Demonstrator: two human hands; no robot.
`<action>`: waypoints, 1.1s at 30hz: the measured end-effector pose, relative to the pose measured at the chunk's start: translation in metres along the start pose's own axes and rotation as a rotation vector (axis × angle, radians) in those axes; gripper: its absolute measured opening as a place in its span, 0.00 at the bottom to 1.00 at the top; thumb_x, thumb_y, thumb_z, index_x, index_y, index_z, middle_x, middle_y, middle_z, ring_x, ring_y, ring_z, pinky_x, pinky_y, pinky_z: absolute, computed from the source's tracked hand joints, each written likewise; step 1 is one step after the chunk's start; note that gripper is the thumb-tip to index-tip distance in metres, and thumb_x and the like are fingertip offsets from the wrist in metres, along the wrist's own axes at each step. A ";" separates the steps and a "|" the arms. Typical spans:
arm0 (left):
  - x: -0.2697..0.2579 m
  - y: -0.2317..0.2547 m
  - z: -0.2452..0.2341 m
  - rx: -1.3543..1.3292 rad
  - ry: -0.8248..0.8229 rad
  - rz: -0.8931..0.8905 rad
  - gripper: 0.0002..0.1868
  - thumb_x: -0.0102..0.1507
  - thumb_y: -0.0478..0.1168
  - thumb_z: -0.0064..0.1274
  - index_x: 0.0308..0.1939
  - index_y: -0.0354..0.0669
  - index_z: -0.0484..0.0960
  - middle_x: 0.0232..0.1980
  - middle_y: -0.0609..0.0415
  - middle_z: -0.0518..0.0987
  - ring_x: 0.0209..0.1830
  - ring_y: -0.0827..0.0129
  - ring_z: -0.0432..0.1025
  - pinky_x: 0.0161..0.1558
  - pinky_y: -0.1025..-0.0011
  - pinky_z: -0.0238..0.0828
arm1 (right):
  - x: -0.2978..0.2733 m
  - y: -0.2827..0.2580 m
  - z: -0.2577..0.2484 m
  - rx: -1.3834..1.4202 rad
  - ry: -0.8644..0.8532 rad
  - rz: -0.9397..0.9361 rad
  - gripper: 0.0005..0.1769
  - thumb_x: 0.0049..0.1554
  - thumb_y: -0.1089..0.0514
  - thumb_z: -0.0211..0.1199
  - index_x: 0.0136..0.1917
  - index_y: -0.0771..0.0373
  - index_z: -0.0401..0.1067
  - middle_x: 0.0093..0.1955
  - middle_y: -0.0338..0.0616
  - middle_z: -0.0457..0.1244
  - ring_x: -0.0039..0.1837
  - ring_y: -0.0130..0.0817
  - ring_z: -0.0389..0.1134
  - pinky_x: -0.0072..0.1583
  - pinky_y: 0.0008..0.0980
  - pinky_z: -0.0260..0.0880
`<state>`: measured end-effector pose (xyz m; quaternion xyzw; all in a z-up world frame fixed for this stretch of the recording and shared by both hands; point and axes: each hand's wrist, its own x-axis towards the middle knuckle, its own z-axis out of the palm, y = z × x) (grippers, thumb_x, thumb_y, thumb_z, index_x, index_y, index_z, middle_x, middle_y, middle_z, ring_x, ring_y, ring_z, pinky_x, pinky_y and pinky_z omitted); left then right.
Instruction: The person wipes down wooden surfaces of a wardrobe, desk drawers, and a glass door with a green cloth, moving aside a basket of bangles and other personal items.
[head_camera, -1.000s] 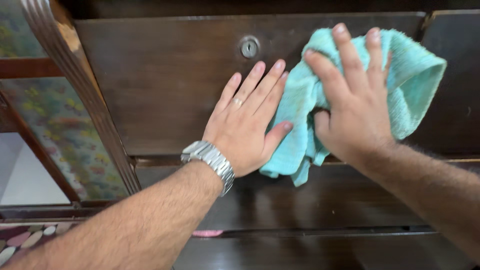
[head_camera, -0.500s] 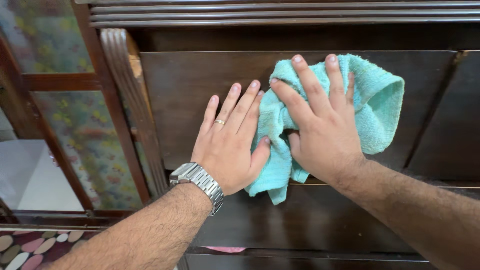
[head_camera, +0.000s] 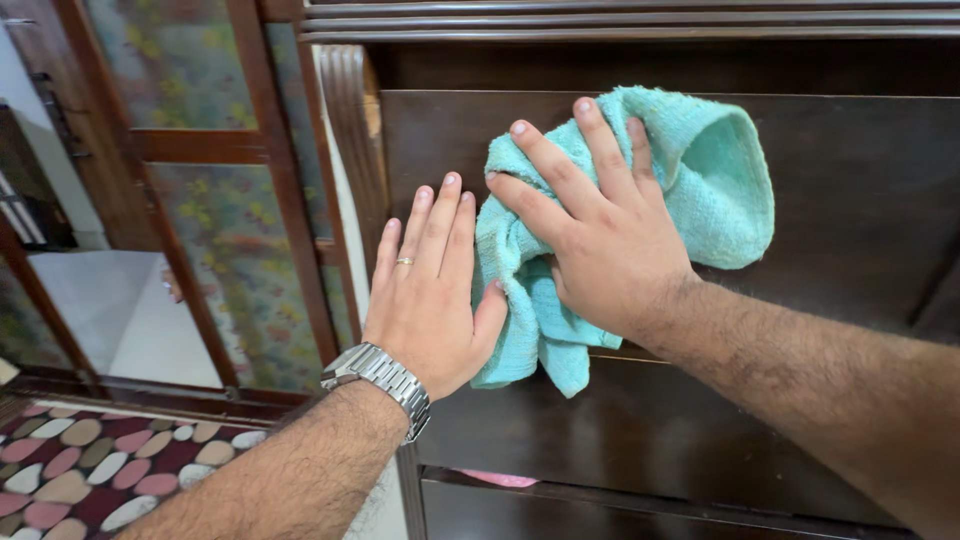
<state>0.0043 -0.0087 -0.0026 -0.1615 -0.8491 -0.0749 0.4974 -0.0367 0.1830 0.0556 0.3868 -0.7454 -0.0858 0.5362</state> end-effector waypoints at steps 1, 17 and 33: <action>-0.003 -0.002 -0.002 0.003 -0.003 -0.007 0.42 0.61 0.48 0.51 0.75 0.31 0.56 0.81 0.39 0.52 0.81 0.48 0.46 0.75 0.46 0.40 | 0.004 -0.003 0.001 -0.002 0.001 -0.019 0.41 0.49 0.66 0.64 0.75 0.46 0.65 0.83 0.45 0.47 0.83 0.63 0.40 0.76 0.75 0.42; -0.049 -0.016 -0.007 0.028 -0.137 -0.123 0.43 0.59 0.47 0.51 0.73 0.29 0.56 0.79 0.36 0.52 0.80 0.46 0.46 0.73 0.45 0.41 | -0.001 -0.039 0.018 0.038 -0.045 -0.234 0.32 0.53 0.60 0.59 0.71 0.46 0.66 0.80 0.42 0.49 0.81 0.58 0.45 0.75 0.66 0.48; -0.020 0.058 0.031 -0.175 -0.100 0.048 0.43 0.67 0.53 0.47 0.77 0.29 0.51 0.81 0.34 0.51 0.81 0.44 0.47 0.76 0.49 0.42 | -0.076 0.016 -0.009 0.025 -0.059 -0.019 0.39 0.49 0.58 0.66 0.73 0.45 0.63 0.80 0.44 0.50 0.81 0.60 0.46 0.73 0.71 0.50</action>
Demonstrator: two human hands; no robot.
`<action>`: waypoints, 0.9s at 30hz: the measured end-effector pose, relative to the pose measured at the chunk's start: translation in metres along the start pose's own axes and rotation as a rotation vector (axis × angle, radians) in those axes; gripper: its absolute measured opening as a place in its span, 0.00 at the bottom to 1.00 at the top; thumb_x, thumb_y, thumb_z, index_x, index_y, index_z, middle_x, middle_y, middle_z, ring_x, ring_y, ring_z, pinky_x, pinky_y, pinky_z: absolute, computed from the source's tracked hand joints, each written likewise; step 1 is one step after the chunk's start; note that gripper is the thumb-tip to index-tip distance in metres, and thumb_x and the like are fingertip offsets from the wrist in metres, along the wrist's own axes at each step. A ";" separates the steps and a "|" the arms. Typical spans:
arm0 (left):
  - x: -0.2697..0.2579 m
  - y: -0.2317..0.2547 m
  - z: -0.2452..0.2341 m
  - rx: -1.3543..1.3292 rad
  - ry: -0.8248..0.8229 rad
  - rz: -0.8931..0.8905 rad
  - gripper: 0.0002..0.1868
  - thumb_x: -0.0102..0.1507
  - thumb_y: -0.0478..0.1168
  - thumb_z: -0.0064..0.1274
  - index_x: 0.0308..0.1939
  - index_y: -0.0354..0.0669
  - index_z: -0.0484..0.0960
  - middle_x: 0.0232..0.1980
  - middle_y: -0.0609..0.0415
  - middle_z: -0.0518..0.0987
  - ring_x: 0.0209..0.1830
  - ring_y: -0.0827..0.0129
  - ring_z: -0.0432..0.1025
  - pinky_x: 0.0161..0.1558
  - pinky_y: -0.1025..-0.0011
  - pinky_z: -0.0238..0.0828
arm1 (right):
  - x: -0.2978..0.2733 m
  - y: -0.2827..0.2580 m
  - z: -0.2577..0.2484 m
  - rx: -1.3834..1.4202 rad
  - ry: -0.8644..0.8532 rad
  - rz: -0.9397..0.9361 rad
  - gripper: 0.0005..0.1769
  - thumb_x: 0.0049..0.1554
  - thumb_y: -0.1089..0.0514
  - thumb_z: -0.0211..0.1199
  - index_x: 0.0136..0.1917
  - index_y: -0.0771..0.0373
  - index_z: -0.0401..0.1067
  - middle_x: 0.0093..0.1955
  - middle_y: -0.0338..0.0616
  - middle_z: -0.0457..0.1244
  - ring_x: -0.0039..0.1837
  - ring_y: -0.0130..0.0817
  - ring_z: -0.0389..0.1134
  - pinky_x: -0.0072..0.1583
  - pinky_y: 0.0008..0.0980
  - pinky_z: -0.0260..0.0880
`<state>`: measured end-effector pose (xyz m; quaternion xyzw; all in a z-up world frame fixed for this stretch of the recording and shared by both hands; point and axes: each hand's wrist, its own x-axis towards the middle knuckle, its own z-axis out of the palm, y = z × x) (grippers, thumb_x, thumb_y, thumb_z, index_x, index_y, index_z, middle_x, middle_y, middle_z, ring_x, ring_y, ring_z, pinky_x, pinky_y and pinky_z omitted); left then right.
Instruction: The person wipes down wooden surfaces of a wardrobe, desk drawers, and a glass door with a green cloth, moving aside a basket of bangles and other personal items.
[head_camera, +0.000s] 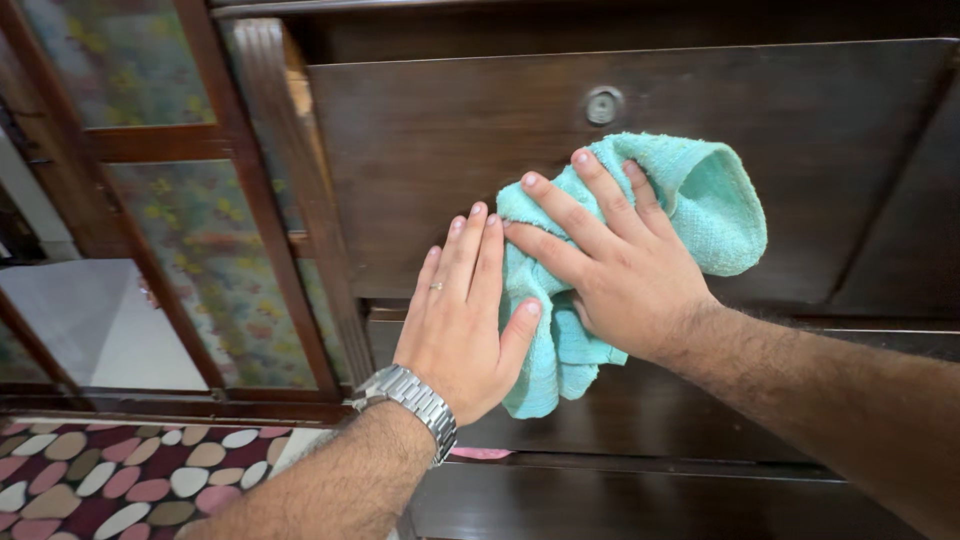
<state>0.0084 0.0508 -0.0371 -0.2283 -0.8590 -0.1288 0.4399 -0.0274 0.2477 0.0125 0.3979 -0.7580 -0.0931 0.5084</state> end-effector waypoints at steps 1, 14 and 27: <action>0.006 0.005 0.002 0.003 0.007 0.030 0.44 0.68 0.55 0.48 0.78 0.30 0.50 0.82 0.35 0.51 0.82 0.44 0.47 0.76 0.49 0.41 | -0.006 0.006 -0.002 0.008 0.009 0.013 0.39 0.49 0.57 0.67 0.73 0.46 0.63 0.80 0.45 0.49 0.81 0.60 0.45 0.73 0.72 0.50; 0.086 0.071 0.031 0.001 0.007 0.214 0.57 0.52 0.53 0.65 0.78 0.39 0.50 0.81 0.43 0.52 0.81 0.46 0.46 0.76 0.46 0.42 | -0.062 0.082 -0.034 -0.103 -0.039 0.210 0.48 0.43 0.61 0.70 0.76 0.46 0.61 0.83 0.46 0.45 0.82 0.63 0.43 0.74 0.74 0.48; 0.132 0.127 0.051 0.004 0.041 0.264 0.58 0.52 0.53 0.66 0.78 0.39 0.49 0.81 0.44 0.51 0.82 0.46 0.45 0.76 0.44 0.41 | -0.093 0.140 -0.067 -0.095 0.000 0.234 0.50 0.42 0.67 0.69 0.77 0.49 0.61 0.83 0.49 0.48 0.83 0.63 0.45 0.77 0.67 0.49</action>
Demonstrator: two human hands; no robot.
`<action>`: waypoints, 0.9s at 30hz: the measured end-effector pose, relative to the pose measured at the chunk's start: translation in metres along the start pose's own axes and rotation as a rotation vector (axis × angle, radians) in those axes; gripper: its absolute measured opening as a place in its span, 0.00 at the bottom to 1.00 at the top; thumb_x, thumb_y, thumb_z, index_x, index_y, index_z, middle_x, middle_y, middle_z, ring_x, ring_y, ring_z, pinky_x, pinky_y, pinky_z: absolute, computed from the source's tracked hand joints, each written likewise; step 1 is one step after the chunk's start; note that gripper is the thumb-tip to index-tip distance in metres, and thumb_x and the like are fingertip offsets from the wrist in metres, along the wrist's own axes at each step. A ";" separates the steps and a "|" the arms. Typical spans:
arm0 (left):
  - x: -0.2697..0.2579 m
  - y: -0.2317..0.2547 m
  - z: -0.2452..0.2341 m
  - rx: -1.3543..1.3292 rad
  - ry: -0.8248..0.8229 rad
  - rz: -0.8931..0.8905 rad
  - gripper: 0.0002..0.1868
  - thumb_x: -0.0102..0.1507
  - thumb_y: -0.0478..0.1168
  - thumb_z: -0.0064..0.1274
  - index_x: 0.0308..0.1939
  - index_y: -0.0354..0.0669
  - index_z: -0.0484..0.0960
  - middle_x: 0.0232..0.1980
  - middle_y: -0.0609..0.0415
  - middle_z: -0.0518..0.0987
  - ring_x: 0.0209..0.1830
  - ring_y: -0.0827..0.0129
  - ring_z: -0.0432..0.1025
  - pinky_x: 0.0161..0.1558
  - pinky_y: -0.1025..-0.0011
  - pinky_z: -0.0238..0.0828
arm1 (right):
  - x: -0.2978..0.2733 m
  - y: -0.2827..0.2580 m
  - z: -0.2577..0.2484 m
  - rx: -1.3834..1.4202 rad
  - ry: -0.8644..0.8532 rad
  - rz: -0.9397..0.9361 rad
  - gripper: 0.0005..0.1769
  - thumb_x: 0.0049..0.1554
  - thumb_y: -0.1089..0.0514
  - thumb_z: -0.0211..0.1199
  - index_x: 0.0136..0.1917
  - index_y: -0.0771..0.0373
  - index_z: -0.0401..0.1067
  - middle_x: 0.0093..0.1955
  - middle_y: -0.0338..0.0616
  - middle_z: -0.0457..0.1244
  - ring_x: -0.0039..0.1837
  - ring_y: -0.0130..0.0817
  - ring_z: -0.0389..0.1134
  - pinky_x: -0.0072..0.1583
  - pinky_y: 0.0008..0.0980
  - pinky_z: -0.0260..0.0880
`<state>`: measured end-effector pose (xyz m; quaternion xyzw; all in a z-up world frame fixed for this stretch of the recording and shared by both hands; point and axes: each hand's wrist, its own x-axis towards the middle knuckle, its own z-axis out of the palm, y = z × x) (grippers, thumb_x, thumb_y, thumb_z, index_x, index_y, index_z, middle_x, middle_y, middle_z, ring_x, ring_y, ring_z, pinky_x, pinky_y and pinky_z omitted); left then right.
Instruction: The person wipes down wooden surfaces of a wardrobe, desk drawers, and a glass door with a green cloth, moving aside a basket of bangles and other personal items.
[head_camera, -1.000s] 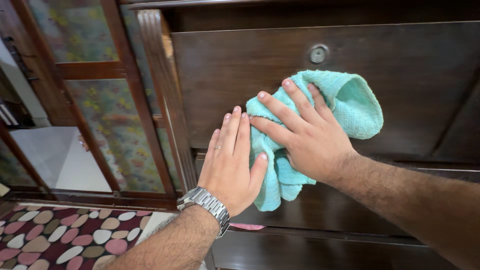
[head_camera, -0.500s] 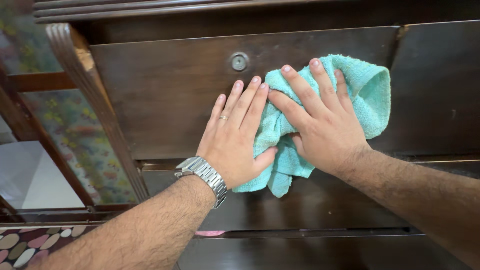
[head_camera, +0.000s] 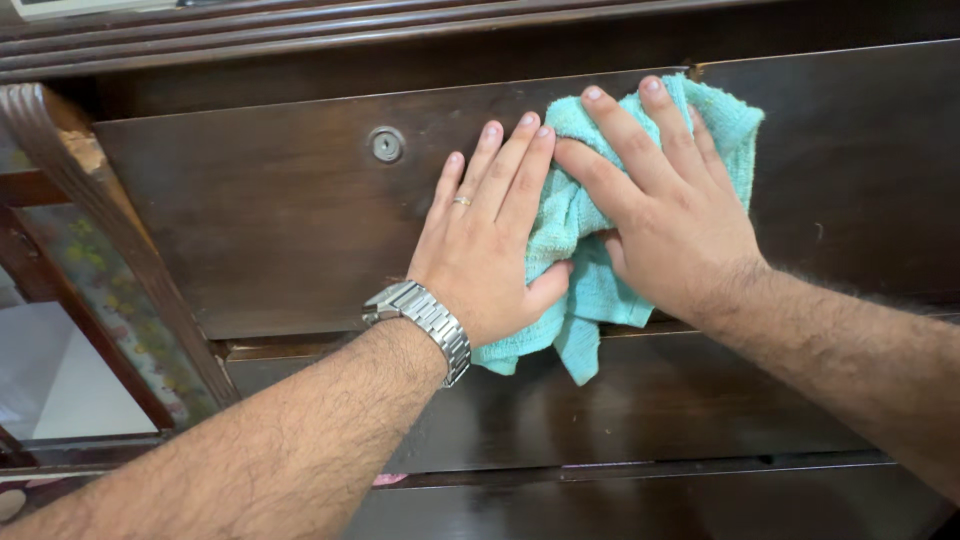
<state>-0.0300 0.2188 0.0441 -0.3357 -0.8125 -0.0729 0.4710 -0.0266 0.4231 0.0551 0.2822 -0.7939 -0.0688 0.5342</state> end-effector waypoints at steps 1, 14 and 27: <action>0.005 0.002 0.001 0.003 0.004 0.001 0.58 0.52 0.53 0.66 0.78 0.39 0.49 0.81 0.43 0.51 0.81 0.46 0.45 0.76 0.43 0.41 | 0.001 0.005 -0.003 0.003 0.003 -0.009 0.50 0.43 0.67 0.68 0.77 0.50 0.61 0.83 0.49 0.48 0.83 0.63 0.45 0.77 0.66 0.49; 0.050 0.014 0.014 0.056 0.119 0.067 0.48 0.57 0.41 0.57 0.79 0.42 0.52 0.80 0.46 0.59 0.81 0.50 0.54 0.78 0.47 0.45 | 0.016 0.051 -0.025 -0.029 0.147 -0.038 0.43 0.43 0.70 0.68 0.73 0.57 0.66 0.71 0.49 0.60 0.71 0.54 0.59 0.72 0.55 0.58; 0.074 0.028 0.010 0.013 0.185 0.060 0.38 0.54 0.40 0.55 0.68 0.37 0.64 0.60 0.43 0.76 0.67 0.51 0.68 0.75 0.49 0.54 | 0.017 0.076 -0.039 0.001 0.069 -0.102 0.42 0.42 0.64 0.71 0.71 0.55 0.67 0.65 0.50 0.62 0.62 0.52 0.64 0.62 0.50 0.64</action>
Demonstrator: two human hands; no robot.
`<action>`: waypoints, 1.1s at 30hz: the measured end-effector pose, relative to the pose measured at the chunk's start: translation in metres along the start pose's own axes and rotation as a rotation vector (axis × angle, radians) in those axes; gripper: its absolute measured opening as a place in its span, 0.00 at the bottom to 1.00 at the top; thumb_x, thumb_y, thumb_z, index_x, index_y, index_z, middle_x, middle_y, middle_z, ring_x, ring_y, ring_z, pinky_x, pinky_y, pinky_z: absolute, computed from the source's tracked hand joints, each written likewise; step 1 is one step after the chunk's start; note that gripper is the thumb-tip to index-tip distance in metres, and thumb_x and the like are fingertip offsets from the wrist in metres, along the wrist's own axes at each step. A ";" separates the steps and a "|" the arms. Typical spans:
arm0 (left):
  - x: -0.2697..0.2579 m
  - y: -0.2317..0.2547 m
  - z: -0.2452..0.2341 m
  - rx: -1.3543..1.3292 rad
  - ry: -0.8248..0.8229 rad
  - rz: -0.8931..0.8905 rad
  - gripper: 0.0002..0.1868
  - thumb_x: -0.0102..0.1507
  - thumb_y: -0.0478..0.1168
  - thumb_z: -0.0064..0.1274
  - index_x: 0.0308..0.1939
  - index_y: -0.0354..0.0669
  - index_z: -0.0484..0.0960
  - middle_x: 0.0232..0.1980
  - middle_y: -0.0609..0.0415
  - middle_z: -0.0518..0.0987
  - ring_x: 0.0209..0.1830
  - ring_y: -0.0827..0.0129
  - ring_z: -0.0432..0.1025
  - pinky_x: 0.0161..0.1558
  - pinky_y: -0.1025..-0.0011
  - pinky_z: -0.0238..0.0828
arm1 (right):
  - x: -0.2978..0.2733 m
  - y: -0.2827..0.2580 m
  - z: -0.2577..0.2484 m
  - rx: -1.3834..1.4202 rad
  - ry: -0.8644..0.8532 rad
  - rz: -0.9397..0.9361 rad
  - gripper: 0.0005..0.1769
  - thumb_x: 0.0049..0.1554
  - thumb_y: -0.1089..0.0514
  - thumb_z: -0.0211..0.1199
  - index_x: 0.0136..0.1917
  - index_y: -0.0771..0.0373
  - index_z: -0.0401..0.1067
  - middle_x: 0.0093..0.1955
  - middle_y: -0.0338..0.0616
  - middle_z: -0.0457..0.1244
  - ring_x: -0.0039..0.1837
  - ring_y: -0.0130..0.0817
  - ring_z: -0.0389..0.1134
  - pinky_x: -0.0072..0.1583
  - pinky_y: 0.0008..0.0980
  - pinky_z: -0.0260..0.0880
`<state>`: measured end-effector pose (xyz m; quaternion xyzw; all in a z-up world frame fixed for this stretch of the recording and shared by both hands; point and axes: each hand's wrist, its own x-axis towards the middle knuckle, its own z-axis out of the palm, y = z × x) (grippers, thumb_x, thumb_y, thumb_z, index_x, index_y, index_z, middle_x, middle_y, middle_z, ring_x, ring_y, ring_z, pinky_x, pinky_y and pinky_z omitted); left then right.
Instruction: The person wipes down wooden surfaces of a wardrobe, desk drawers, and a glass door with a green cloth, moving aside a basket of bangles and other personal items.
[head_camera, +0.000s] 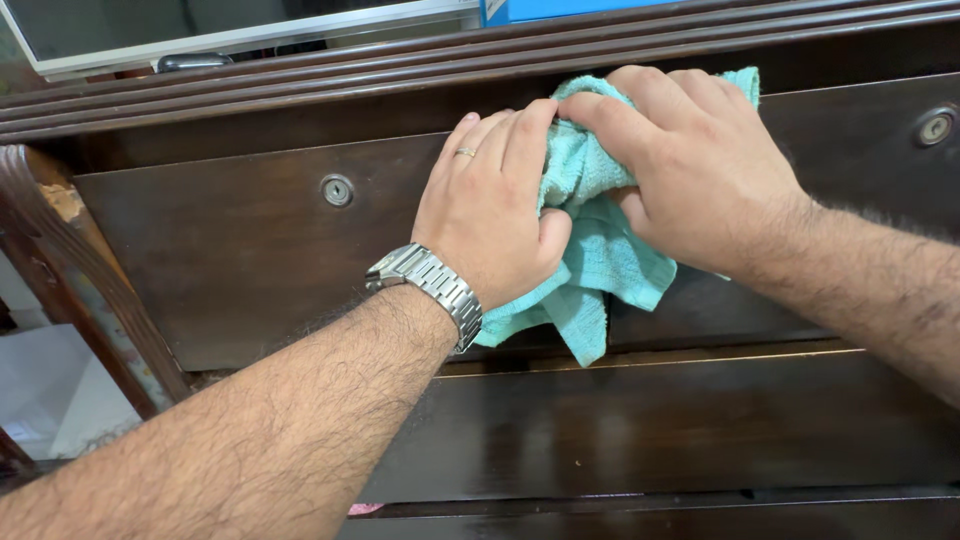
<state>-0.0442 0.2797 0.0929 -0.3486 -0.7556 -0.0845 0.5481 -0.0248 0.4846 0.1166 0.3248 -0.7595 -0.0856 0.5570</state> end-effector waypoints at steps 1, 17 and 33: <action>0.003 0.002 0.001 -0.007 -0.012 -0.009 0.37 0.54 0.40 0.55 0.68 0.38 0.64 0.59 0.44 0.77 0.66 0.52 0.69 0.76 0.49 0.55 | 0.000 0.004 -0.002 -0.011 0.002 -0.016 0.42 0.41 0.63 0.71 0.70 0.56 0.67 0.64 0.51 0.62 0.62 0.52 0.64 0.61 0.50 0.65; 0.080 0.080 0.075 -0.070 0.037 0.115 0.27 0.55 0.47 0.57 0.54 0.36 0.77 0.50 0.47 0.80 0.54 0.54 0.73 0.61 0.54 0.65 | -0.085 0.114 -0.035 -0.053 -0.075 0.138 0.41 0.42 0.69 0.66 0.70 0.61 0.66 0.58 0.53 0.62 0.62 0.52 0.64 0.63 0.50 0.65; 0.170 0.145 0.163 0.056 -0.113 -0.051 0.19 0.53 0.54 0.59 0.37 0.43 0.79 0.39 0.51 0.78 0.44 0.57 0.72 0.49 0.54 0.69 | -0.133 0.255 -0.022 0.081 -0.199 0.170 0.39 0.47 0.68 0.66 0.72 0.59 0.64 0.60 0.53 0.60 0.66 0.51 0.62 0.67 0.50 0.64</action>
